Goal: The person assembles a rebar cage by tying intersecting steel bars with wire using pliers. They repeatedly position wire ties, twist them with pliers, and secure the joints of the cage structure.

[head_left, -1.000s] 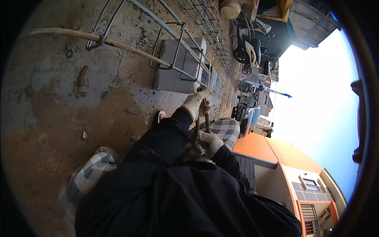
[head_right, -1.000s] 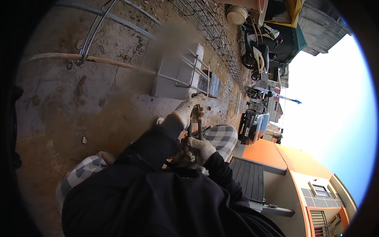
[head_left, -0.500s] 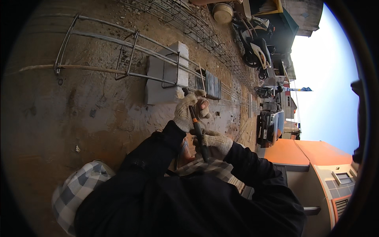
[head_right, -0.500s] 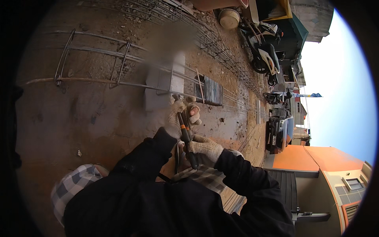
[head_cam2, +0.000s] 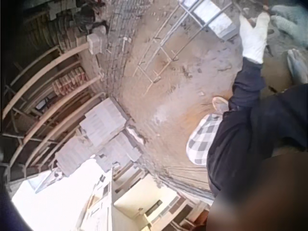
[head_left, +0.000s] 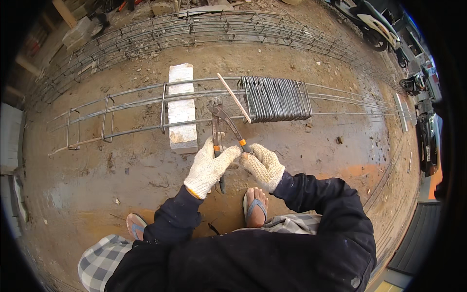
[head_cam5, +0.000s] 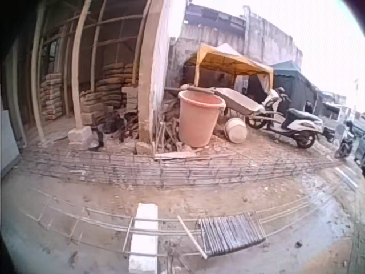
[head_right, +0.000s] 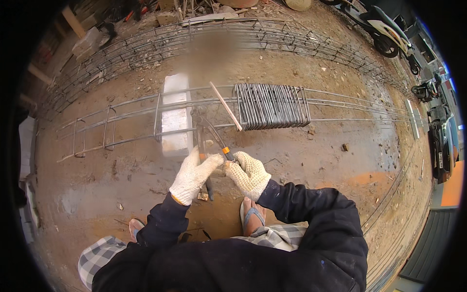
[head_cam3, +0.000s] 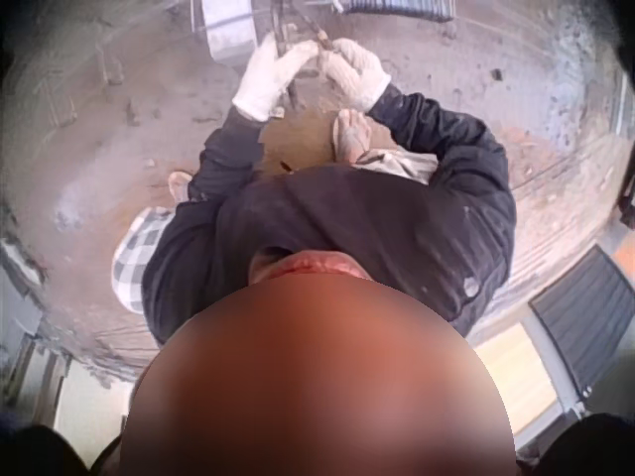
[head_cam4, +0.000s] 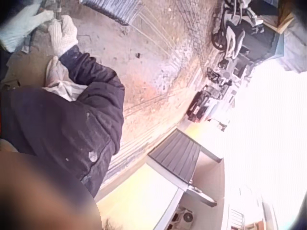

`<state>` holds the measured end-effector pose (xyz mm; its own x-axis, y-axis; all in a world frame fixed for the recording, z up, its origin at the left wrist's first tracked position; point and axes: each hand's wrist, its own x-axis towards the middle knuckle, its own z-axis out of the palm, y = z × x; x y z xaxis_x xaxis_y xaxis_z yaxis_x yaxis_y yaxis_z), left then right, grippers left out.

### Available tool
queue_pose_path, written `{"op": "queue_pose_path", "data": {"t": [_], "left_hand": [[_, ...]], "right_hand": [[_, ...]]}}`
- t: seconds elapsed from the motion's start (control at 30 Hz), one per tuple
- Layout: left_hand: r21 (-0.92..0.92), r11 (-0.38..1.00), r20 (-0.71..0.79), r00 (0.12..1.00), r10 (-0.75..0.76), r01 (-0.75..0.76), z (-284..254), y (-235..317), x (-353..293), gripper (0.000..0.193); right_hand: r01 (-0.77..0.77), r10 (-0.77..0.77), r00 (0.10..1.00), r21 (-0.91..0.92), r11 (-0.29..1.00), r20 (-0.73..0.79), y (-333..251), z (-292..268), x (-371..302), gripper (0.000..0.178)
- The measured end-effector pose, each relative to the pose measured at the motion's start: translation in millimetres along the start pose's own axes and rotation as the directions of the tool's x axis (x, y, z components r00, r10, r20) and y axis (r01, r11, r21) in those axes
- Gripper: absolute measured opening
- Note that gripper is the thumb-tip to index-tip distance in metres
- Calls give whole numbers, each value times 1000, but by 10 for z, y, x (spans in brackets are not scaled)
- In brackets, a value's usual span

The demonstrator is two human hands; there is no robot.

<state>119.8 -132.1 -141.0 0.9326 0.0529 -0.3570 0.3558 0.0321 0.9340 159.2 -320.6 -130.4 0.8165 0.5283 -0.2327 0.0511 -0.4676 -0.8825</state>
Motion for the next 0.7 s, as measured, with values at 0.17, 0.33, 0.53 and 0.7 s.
{"op": "queue_pose_path", "data": {"t": [0.17, 0.33, 0.53, 0.7], "left_hand": [[525, 844, -183, 955, 232, -105, 316, 213, 10, 54], [958, 253, -49, 794, 606, -134, 414, 526, 76, 23], [989, 127, 19, 911, 412, -78, 623, 708, 90, 23], [939, 343, -83, 966, 245, -6, 635, 1293, -127, 17]], "right_hand": [[-101, 87, 995, 472, 876, 51, 220, -231, 100, 29], [-162, 39, 979, 657, 736, 198, 279, -477, 410, 32], [360, -427, 878, 289, 887, 217, 414, -549, 563, 19], [366, -409, 911, 348, 863, 56, 509, -738, 660, 35]]}}
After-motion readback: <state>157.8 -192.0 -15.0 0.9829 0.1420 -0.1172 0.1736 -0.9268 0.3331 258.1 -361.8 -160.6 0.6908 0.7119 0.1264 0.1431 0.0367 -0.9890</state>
